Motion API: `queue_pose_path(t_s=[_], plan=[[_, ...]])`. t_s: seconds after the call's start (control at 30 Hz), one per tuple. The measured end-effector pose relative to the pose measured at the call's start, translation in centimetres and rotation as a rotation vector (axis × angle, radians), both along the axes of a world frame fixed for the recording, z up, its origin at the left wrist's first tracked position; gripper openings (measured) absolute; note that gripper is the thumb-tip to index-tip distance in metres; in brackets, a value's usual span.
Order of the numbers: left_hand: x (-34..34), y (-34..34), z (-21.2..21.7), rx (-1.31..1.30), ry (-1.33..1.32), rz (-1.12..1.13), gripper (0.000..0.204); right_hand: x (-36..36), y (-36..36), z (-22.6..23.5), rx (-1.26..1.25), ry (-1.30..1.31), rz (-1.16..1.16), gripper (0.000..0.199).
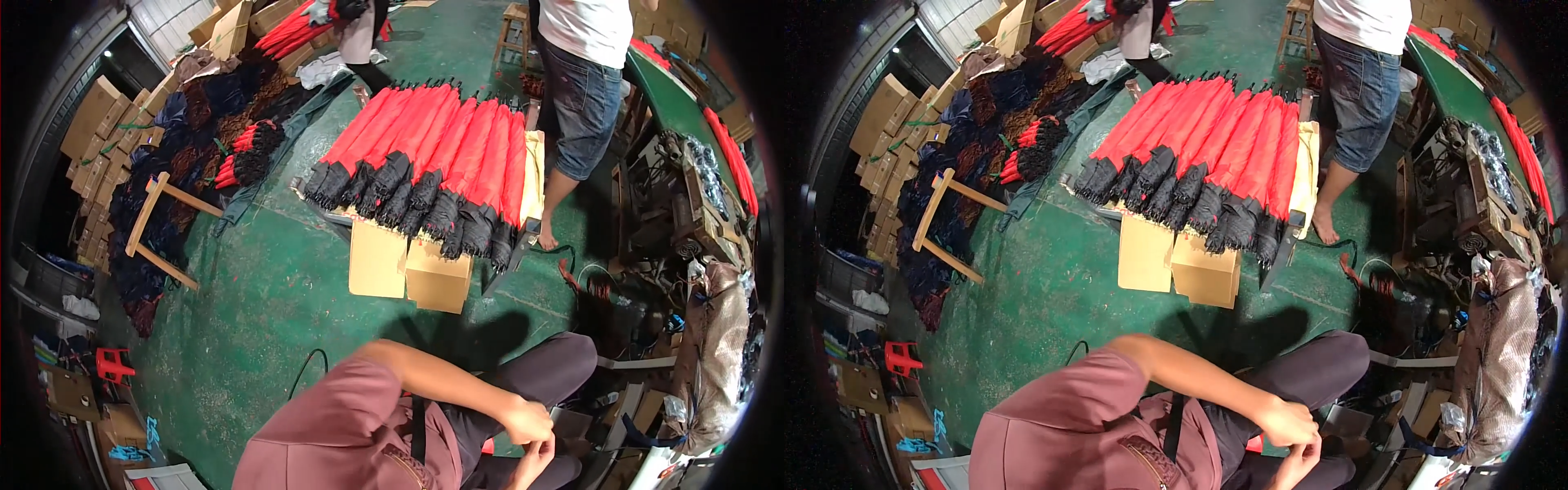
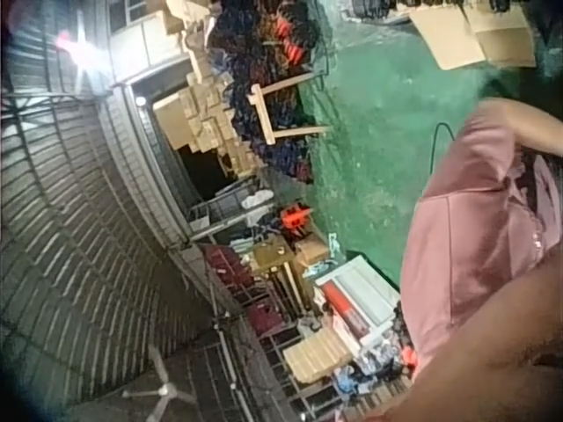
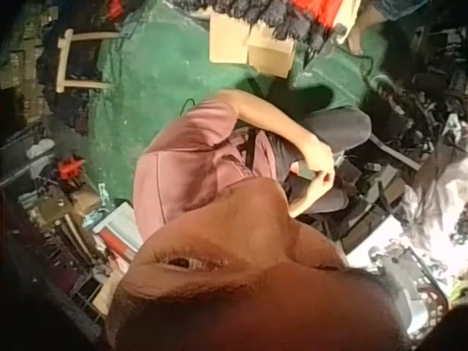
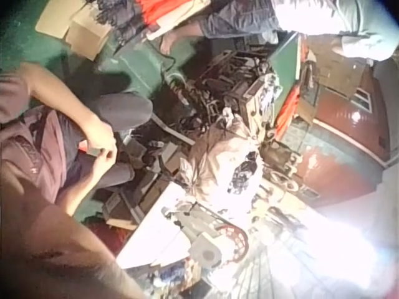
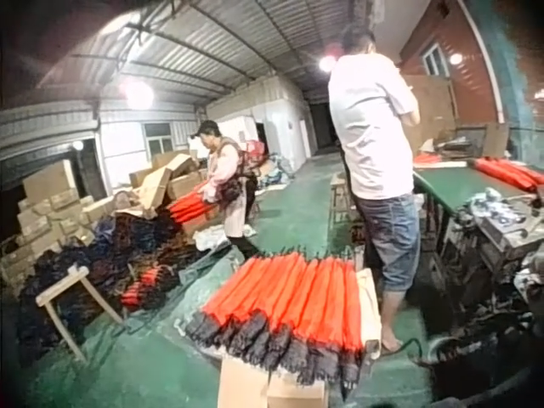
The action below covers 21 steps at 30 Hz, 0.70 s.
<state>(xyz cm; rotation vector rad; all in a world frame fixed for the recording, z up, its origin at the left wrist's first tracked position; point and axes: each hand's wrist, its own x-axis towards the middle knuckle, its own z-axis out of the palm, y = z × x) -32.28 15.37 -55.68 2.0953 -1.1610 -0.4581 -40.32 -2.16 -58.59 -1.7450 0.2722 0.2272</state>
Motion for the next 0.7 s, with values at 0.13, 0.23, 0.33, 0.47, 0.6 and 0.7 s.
queue_pose_path(t_s=[0.13,0.23,0.33,0.47,0.6,0.7], plan=[[2.3,-7.5,-1.2,0.171,-0.078,-0.176,0.034,-0.7,-1.1,1.5,-0.120,0.041,-0.203,0.028],[3.4,-13.2,-2.8,0.238,-0.107,-0.263,0.025,-1.6,-3.1,2.4,-0.264,0.089,-0.451,0.029],[3.9,-15.4,-5.5,0.298,-0.049,-0.235,0.027,-2.3,-4.9,1.4,-0.216,0.060,-0.546,0.031],[4.2,-15.5,-13.0,0.513,-0.082,-0.215,0.030,-2.5,-5.0,-0.4,-0.048,-0.019,-0.502,0.032],[4.3,-16.7,-13.5,0.575,-0.100,-0.416,0.028,-2.5,-6.9,-3.6,-0.074,-0.012,-0.455,0.031],[4.6,-16.7,-13.3,0.405,0.038,-0.271,0.027,-2.9,-8.0,-5.6,0.059,0.000,-0.481,0.029]])
